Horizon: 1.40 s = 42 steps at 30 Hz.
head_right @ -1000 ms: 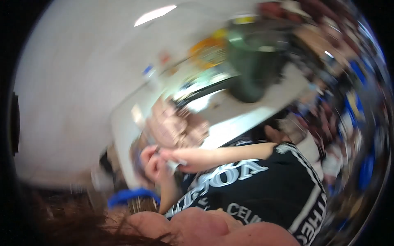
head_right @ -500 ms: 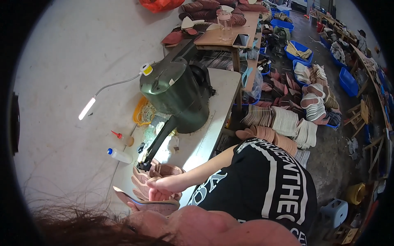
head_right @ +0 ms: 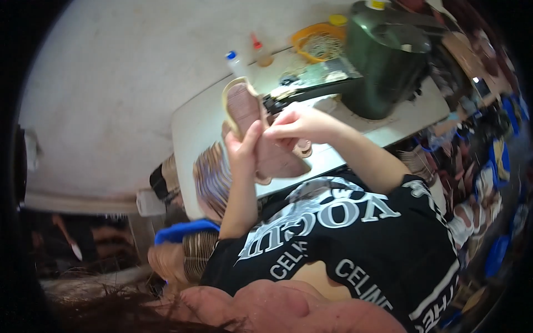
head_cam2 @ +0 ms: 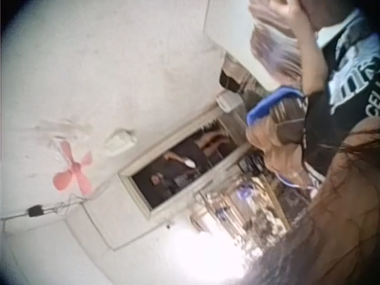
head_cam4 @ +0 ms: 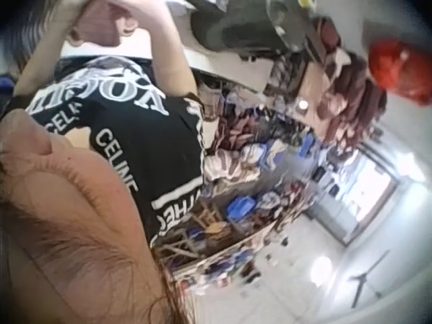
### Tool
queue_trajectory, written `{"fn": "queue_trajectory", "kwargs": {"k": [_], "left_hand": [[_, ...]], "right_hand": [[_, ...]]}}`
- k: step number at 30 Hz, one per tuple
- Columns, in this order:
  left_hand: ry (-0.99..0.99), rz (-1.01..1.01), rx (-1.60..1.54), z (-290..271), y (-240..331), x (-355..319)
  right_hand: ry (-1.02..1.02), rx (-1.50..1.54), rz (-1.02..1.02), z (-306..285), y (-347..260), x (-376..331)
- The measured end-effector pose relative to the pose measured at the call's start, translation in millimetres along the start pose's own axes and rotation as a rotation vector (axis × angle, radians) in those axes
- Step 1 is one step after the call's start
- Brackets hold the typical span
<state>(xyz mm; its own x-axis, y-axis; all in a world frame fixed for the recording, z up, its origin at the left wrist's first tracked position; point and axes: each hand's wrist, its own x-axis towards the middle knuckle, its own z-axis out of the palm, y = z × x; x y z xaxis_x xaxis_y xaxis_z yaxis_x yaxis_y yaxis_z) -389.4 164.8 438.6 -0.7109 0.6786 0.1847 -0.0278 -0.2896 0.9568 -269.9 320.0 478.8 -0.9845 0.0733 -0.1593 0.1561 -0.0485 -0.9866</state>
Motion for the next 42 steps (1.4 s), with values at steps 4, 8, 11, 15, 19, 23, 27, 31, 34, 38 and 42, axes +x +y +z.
{"fn": "queue_trajectory", "kwargs": {"k": [4, 8, 11, 15, 19, 23, 27, 31, 34, 38, 42], "left_hand": [[0.144, 0.007, -0.054, 14.5, 2.5, -6.4], [0.084, -0.054, 0.010, 15.3, -3.0, 5.9], [0.087, -0.064, -0.047, 16.4, -1.3, 17.1], [0.168, -0.122, -0.151, 12.2, -8.3, 48.8], [0.107, 0.088, 0.148, 2.3, -39.0, 88.1], [0.121, -0.130, 0.236, 7.3, -52.9, 108.6], [0.107, -0.102, 0.564, 13.7, -66.9, 120.7], [0.103, -0.141, 0.507, 13.2, -78.0, 130.4], [0.083, -0.165, 0.404, 13.2, -80.7, 137.3], [0.070, -0.196, 0.420, 18.2, -75.2, 144.5], [0.010, -0.319, 0.280, 19.9, -62.5, 153.0]], "right_hand": [[0.105, -0.403, -0.216, -1.3, 2.9, 3.4], [0.123, -0.247, -0.159, 1.5, 9.2, -3.4], [-0.042, 0.023, -0.087, 0.3, 18.7, -4.1], [0.008, 0.278, -0.021, -0.7, 57.4, -8.0], [0.087, 0.360, -0.047, -1.9, 64.8, -6.9], [0.196, 0.527, -0.043, -4.7, 70.4, -2.7], [0.252, 0.549, -0.051, -10.3, 64.0, -4.0], [0.307, 0.595, -0.020, -10.7, 59.5, -0.9], [0.339, 0.610, 0.003, -12.9, 56.1, 2.7], [0.305, 0.648, 0.016, -14.7, 58.2, 3.1], [0.190, 0.677, 0.166, -9.5, 51.8, 5.1]]}}
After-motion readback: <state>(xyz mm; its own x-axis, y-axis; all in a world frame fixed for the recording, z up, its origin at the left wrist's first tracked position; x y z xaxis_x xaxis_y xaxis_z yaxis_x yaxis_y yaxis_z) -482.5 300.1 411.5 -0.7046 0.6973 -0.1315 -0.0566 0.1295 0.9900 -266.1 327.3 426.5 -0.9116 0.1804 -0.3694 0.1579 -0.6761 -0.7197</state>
